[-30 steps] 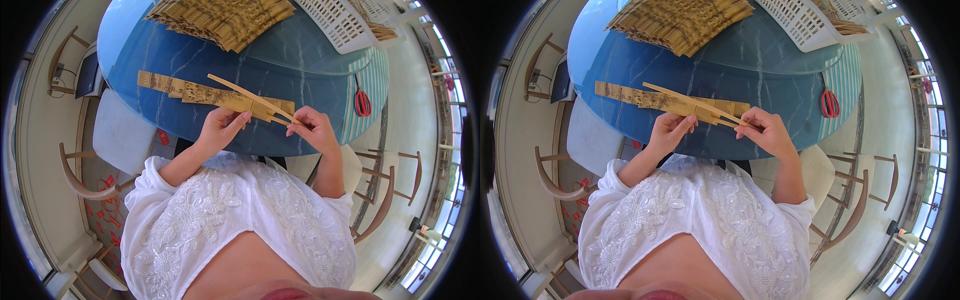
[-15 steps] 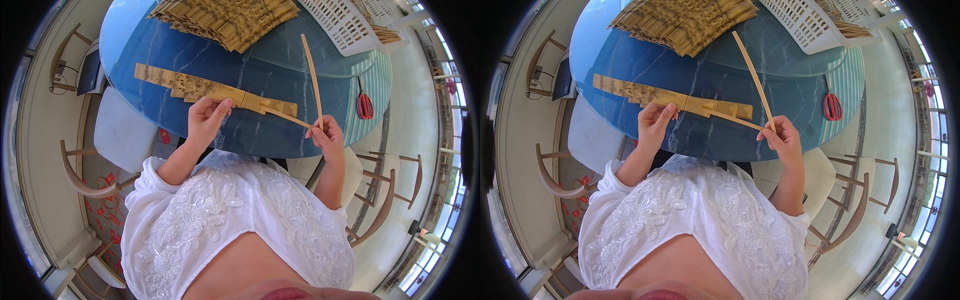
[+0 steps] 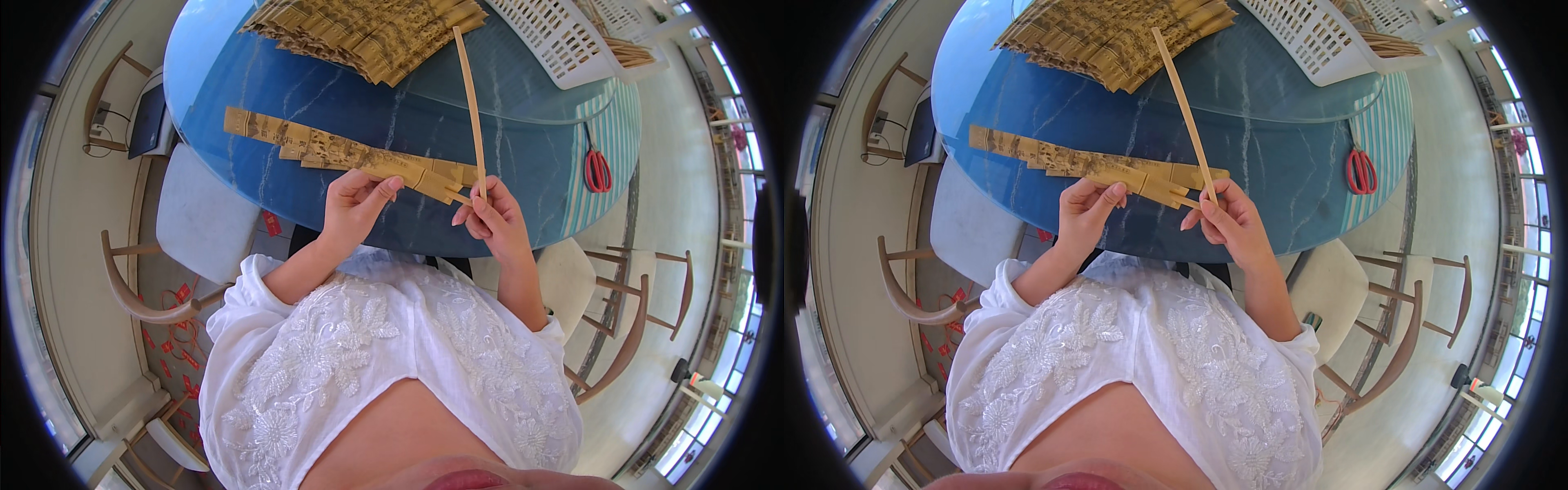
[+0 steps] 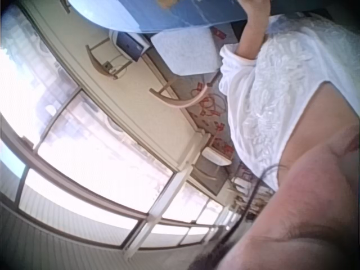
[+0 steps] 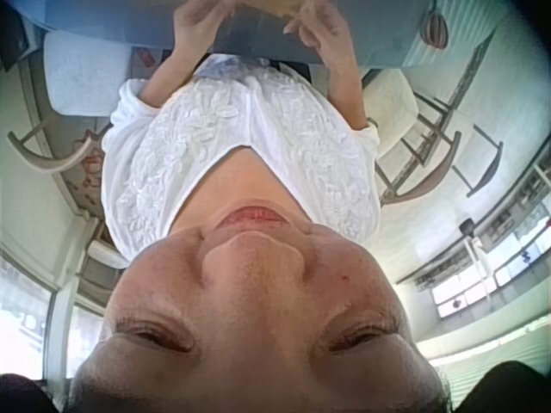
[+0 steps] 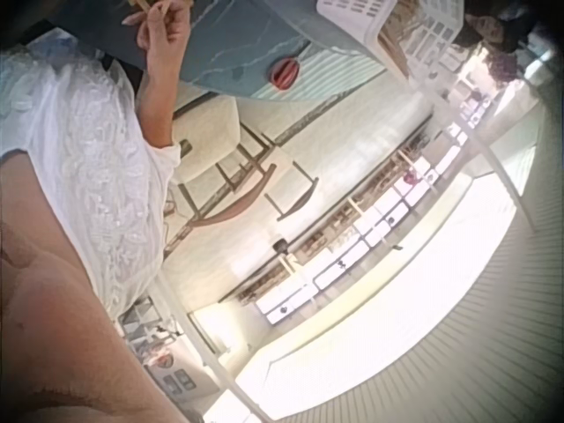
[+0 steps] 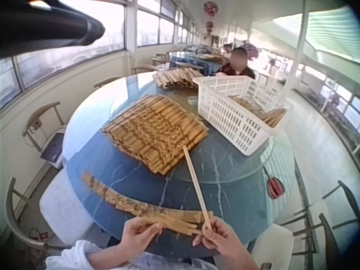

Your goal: The person inserts thin wooden sticks into slots on flat bamboo strips, then places the assembled pieces onto a stack on the table. The person repeats this process with multiple bamboo strips and sticks.

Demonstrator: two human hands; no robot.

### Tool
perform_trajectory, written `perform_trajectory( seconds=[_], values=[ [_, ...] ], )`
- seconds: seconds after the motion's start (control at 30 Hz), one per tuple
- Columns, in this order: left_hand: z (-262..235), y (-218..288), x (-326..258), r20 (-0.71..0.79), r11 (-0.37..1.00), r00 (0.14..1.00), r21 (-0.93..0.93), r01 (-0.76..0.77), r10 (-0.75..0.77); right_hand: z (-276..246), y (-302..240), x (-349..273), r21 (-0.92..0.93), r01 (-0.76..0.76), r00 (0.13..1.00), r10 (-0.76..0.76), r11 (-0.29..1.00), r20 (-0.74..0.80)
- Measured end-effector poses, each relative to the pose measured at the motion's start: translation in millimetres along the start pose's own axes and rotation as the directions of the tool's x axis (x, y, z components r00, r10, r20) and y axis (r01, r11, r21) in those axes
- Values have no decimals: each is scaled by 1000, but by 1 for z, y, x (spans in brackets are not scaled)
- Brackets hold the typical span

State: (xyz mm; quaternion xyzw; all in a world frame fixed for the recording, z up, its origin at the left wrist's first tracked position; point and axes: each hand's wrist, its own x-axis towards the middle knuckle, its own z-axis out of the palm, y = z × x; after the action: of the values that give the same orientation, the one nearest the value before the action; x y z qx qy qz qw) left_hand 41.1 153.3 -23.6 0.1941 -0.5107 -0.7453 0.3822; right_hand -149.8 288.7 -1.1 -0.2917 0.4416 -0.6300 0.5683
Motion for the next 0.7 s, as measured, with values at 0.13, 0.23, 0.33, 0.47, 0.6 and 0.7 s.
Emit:
perform_trajectory(
  seconds=[0.13, 0.23, 0.33, 0.47, 0.6, 0.7],
  values=[
    [3, 12, 3, 30, 996, 996, 9, 88, -88, 1, 1, 0, 1, 15, 1000, -15, 1000, 22],
    [2, 10, 5, 26, 995, 994, 8, 102, -102, 0, 1, 0, -1, 3, 999, -3, 1000, 51],
    [-1, 7, 5, 85, 992, 990, -41, 117, -113, 3, 2, 0, 23, -24, 998, 23, 999, 55],
    [8, 8, 1, 74, 977, 981, -106, 188, -180, 8, 10, 5, 65, -25, 995, 19, 998, 97],
    [6, 6, 2, 45, 978, 985, -122, 171, -166, 13, 7, 8, -26, -30, 999, 31, 999, 41],
    [7, 9, 1, 45, 980, 987, -124, 158, -154, 13, 5, 8, -15, -41, 999, 42, 999, 35]
  ],
)
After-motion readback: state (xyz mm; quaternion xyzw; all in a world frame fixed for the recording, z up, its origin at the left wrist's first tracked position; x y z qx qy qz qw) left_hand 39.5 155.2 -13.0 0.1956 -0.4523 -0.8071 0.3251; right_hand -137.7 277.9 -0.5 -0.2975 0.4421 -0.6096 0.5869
